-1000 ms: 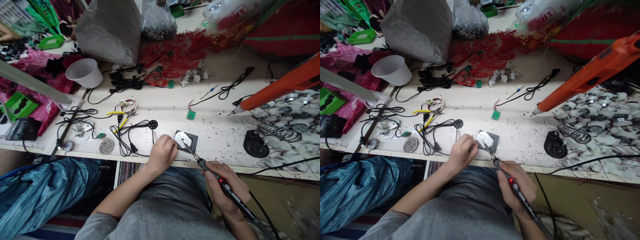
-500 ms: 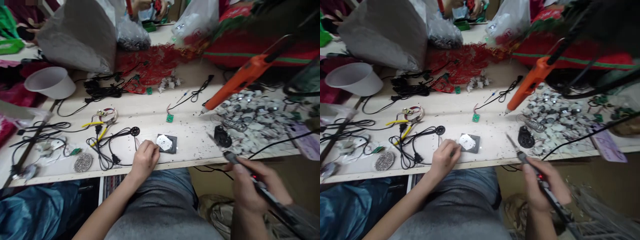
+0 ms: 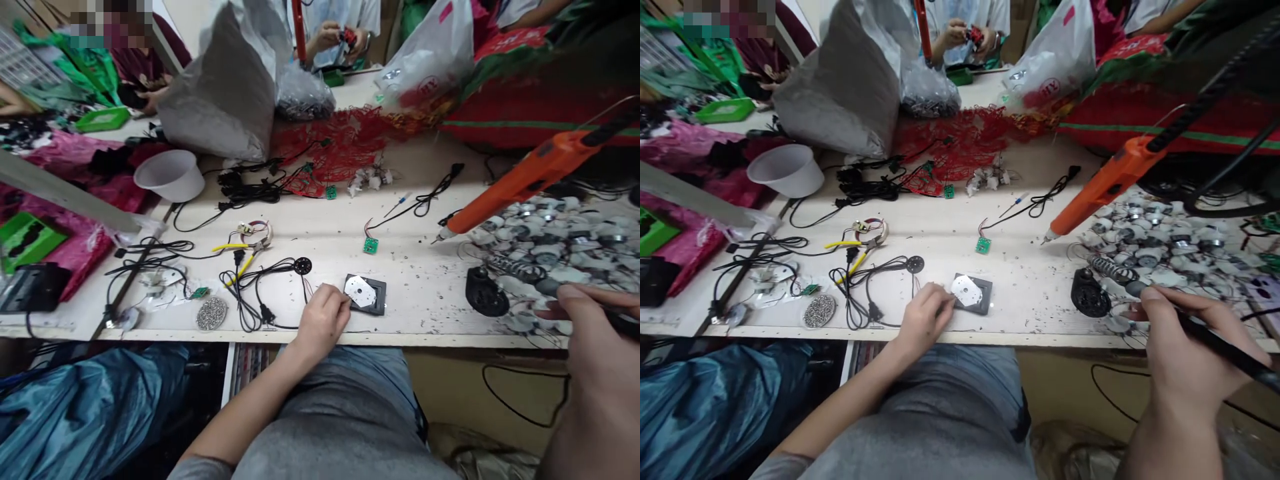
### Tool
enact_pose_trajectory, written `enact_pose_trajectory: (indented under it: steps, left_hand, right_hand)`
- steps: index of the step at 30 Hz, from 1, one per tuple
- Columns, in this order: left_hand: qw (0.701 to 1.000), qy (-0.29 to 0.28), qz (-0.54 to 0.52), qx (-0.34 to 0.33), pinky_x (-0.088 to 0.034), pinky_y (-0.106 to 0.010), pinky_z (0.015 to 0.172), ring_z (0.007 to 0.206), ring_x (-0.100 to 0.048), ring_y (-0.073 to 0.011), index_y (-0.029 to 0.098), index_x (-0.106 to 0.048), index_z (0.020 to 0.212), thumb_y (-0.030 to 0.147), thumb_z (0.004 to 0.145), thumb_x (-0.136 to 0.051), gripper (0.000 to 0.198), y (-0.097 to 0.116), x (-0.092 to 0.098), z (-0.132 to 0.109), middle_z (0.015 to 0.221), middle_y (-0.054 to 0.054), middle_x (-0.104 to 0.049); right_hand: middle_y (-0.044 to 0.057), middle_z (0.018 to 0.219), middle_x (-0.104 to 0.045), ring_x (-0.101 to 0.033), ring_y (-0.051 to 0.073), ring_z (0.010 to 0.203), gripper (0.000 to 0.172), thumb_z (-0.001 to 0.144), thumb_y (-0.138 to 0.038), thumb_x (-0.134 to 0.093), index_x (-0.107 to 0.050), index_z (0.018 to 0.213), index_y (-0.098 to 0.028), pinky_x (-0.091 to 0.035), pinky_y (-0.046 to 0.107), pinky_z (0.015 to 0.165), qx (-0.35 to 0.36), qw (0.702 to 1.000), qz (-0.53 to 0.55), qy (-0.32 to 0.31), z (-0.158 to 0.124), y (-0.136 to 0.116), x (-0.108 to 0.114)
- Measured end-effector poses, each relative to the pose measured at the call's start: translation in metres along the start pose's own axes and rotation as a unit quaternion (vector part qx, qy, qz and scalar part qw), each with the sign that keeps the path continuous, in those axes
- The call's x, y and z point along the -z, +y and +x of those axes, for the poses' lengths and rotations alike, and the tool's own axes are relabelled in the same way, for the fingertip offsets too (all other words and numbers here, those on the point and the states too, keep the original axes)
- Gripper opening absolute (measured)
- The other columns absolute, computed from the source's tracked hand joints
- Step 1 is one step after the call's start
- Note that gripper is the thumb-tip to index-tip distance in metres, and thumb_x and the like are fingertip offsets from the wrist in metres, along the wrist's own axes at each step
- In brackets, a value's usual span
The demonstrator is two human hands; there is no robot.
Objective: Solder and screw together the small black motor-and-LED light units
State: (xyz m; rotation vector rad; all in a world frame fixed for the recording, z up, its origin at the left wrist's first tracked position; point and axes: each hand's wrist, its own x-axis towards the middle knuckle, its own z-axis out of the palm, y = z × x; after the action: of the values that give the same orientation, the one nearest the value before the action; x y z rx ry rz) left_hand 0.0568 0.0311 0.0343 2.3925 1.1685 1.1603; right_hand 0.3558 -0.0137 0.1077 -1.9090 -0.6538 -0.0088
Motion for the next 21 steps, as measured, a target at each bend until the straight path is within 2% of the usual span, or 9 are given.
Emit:
enact_pose_trajectory:
  steps: [3,6,9,11,14,17,19,21]
  left_hand:
    - [1.0,0.0,-0.026,0.011,-0.055,-0.026,0.07,0.078,-0.061,-0.0154,0.017,-0.061,0.09,0.015,0.096,-0.055,0.009,0.0,0.0,-0.002,0.082,-0.004,-0.062]
    - [0.995,-0.009,-0.082,0.05,-0.055,-0.025,0.069,0.078,-0.063,-0.0144,0.018,-0.064,0.09,0.018,0.095,-0.058,0.008,-0.002,0.007,0.002,0.083,-0.004,-0.064]
    - [0.99,0.006,-0.102,0.096,-0.053,-0.022,0.064,0.074,-0.062,-0.0121,0.018,-0.066,0.089,0.021,0.094,-0.061,0.008,-0.01,0.023,0.011,0.083,-0.003,-0.065]
    - [0.989,0.027,-0.084,0.12,-0.052,-0.022,0.063,0.071,-0.062,-0.0109,0.018,-0.067,0.088,0.02,0.093,-0.061,0.008,-0.016,0.033,0.019,0.084,-0.002,-0.066]
    - [0.99,0.013,-0.049,0.134,-0.053,-0.023,0.065,0.07,-0.062,-0.0112,0.018,-0.068,0.092,0.017,0.093,-0.06,0.009,-0.024,0.037,0.027,0.087,-0.002,-0.068]
    - [0.992,-0.036,-0.025,0.119,-0.055,-0.028,0.073,0.078,-0.066,-0.0155,0.018,-0.069,0.096,0.011,0.09,-0.059,0.014,-0.025,0.026,0.028,0.087,-0.003,-0.07]
    - [0.991,-0.052,-0.016,0.119,-0.055,-0.031,0.078,0.084,-0.067,-0.0179,0.018,-0.069,0.099,0.008,0.089,-0.058,0.018,-0.025,0.018,0.027,0.089,-0.004,-0.072]
    - [0.99,-0.051,-0.011,0.128,-0.055,-0.032,0.081,0.087,-0.067,-0.0187,0.018,-0.068,0.103,0.007,0.089,-0.056,0.022,-0.025,0.012,0.025,0.092,-0.005,-0.072]
  right_hand:
    - [0.003,0.068,-0.062,-0.063,0.024,0.064,0.035,0.057,-0.041,-0.078,-0.073,0.086,-0.022,-0.051,0.044,0.074,-0.051,0.998,0.029,0.021,-0.009,0.004,-0.006]
    - [0.001,0.064,-0.063,-0.062,0.023,0.057,0.05,0.044,-0.041,-0.082,-0.07,0.087,-0.02,-0.051,0.04,0.064,-0.138,0.988,0.044,-0.055,-0.022,0.019,-0.005]
    - [0.002,0.061,-0.066,-0.064,0.023,0.058,0.05,0.044,-0.049,-0.079,-0.071,0.084,-0.02,-0.05,0.037,0.062,-0.164,0.977,0.036,-0.131,-0.041,0.03,-0.004]
    - [0.003,0.06,-0.066,-0.063,0.022,0.058,0.044,0.052,-0.054,-0.077,-0.072,0.079,-0.019,-0.049,0.035,0.062,-0.111,0.98,0.021,-0.163,-0.054,0.029,-0.006]
    - [0.002,0.063,-0.067,-0.059,0.017,0.055,0.032,0.073,-0.052,-0.072,-0.073,0.077,-0.02,-0.047,0.031,0.059,0.066,0.971,0.007,-0.23,-0.068,0.017,-0.018]
    - [0.003,0.078,-0.068,-0.062,0.016,0.065,0.024,0.091,-0.04,-0.06,-0.076,0.091,-0.021,-0.048,0.028,0.059,0.242,0.919,0.017,-0.31,-0.078,-0.005,-0.043]
    - [0.005,0.085,-0.066,-0.064,0.018,0.077,0.029,0.098,-0.032,-0.049,-0.075,0.106,-0.021,-0.052,0.03,0.068,0.315,0.878,-0.007,-0.36,-0.085,-0.02,-0.063]
    - [0.008,0.087,-0.062,-0.062,0.021,0.086,0.035,0.101,-0.027,-0.042,-0.071,0.12,-0.021,-0.053,0.033,0.078,0.367,0.828,-0.08,-0.417,-0.091,-0.035,-0.083]
